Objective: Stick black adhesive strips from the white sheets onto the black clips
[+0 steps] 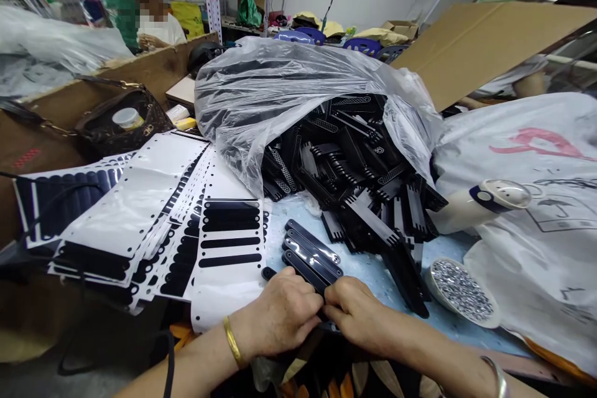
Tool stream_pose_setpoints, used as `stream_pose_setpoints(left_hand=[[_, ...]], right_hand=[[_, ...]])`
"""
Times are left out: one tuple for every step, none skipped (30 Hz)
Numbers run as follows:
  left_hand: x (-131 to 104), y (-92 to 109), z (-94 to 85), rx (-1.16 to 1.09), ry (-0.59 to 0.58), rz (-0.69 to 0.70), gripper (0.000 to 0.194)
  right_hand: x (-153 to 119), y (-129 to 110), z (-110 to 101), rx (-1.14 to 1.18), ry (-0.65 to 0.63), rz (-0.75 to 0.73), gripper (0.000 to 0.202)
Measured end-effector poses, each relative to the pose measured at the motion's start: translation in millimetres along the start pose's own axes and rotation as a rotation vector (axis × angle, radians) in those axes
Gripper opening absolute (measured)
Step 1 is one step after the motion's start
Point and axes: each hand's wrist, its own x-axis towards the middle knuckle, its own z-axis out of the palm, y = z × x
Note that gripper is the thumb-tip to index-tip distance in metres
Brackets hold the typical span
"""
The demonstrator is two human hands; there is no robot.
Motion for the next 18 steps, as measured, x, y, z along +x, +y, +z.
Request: stream_pose_setpoints(left_hand=[[0.2, 0.9, -1.7, -0.006, -0.006, -0.008, 0.014], [0.5, 1.6, -3.2, -0.006, -0.013, -0.015, 0.014], [0.8, 2.2, -4.5, -0.002, -0.022, -0.022, 0.014], [1.1, 2.5, -5.5, 0.006, -0.032, -0.027, 0.015], [1.3, 2.6, -6.0, 0.013, -0.039, -0.03, 0.015], [1.5, 2.5, -6.2, 0.017, -0.043, -0.029, 0.015], [1.7, 2.2, -6.1, 0.017, -0.044, -0.025, 0.016], [1.9, 1.7, -5.8, 0.015, -0.041, -0.019, 0.016], [2.1, 1.1, -5.4, 0.013, -0.037, -0.013, 0.016], [2.4, 0.5, -5.0, 0.014, -0.036, -0.009, 0.016], [2.8, -0.1, -4.6, 0.017, -0.038, -0.007, 0.016], [3.2, -0.4, -4.5, 0.022, -0.046, -0.005, 0.016], [3.7, -0.7, -4.5, 0.027, -0.057, -0.005, 0.016], [4.2, -0.7, -4.6, 0.031, -0.069, -0.007, 0.015], [4.6, -0.6, -4.8, 0.034, -0.079, -0.009, 0.014], [4.9, -0.5, -4.8, 0.036, -0.085, -0.012, 0.014], [4.9, -0.4, -4.8, 0.038, -0.088, -0.016, 0.014], [4.7, -0.3, -4.5, 0.038, -0.086, -0.019, 0.014]], right_hand=[[-2.8, 0.1, -2.3, -0.012, 0.018, -0.032, 0.023], [-5.8, 0.3, -4.4, -0.021, 0.034, -0.065, 0.022], [-8.5, 0.7, -6.1, -0.029, 0.053, -0.094, 0.021], [-10.7, 1.0, -7.4, -0.036, 0.071, -0.115, 0.02], [-12.2, 1.0, -8.3, -0.047, 0.081, -0.129, 0.02], [-12.8, 0.7, -8.9, -0.066, 0.076, -0.141, 0.02], [-12.7, -0.2, -9.2, -0.102, 0.062, -0.153, 0.021], [-12.0, -1.7, -9.3, -0.148, 0.042, -0.163, 0.021], [-11.0, -3.7, -9.3, -0.197, 0.019, -0.169, 0.021], [-10.0, -6.3, -9.3, -0.24, -0.009, -0.177, 0.02], [-9.4, -9.3, -9.3, -0.272, -0.036, -0.185, 0.019], [-9.4, -12.4, -9.3, -0.289, -0.058, -0.19, 0.019], [-10.0, -15.3, -9.2, -0.292, -0.071, -0.19, 0.02], [-11.3, -17.9, -9.0, -0.288, -0.079, -0.185, 0.021], [-12.9, -20.0, -8.8, -0.285, -0.086, -0.178, 0.022], [-14.5, -21.5, -8.5, -0.282, -0.086, -0.168, 0.021], [-15.8, -22.4, -8.2, -0.274, -0.082, -0.156, 0.02], [-16.6, -22.6, -7.8, -0.258, -0.075, -0.146, 0.018]])
